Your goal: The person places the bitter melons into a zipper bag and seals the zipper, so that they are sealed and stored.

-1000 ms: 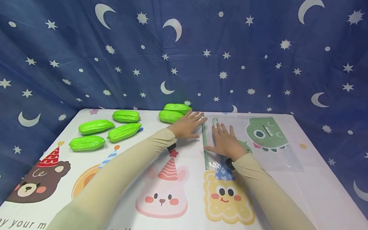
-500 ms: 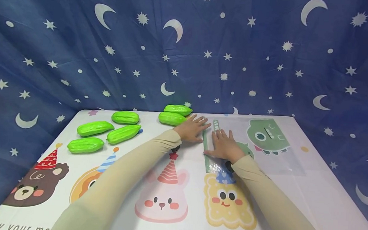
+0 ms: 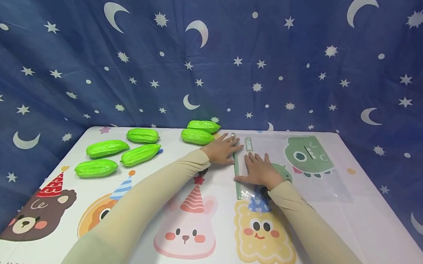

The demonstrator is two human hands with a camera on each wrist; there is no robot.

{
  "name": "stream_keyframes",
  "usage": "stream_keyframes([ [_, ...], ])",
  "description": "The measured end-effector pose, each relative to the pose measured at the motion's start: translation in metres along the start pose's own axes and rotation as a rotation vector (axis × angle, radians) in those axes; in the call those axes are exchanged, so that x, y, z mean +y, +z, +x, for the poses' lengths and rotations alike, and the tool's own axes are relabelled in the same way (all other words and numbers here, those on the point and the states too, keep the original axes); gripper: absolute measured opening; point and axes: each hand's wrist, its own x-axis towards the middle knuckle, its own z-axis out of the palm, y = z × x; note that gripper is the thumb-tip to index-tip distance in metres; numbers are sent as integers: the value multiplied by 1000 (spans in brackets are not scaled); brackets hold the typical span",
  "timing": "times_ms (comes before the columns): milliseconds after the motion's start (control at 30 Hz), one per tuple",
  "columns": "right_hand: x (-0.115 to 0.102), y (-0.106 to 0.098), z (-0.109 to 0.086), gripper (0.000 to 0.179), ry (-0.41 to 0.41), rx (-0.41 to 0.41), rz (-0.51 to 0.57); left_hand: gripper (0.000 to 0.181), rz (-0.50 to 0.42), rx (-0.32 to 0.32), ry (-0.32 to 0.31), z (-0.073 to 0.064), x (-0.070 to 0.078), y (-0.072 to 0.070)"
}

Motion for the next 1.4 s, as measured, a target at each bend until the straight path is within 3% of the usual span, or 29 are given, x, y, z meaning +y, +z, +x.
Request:
stream_keyframes([
  [400, -6, -4, -1, 96, 0, 9, 25, 53, 100, -2, -10, 8, 9, -3],
  [733, -2, -1, -5, 98, 54, 101, 42, 55, 75, 47, 13, 2, 11, -3],
  [867, -3, -4, -11, 89, 49, 209, -4, 56, 90, 101, 51, -1, 10, -7],
  [1167, -8, -10, -25, 60, -26, 555, -118, 54, 129, 213, 85, -7, 14, -17],
  [1400, -9, -10, -35, 38, -243, 760, -125, 53, 81, 264, 79, -17, 19, -23],
])
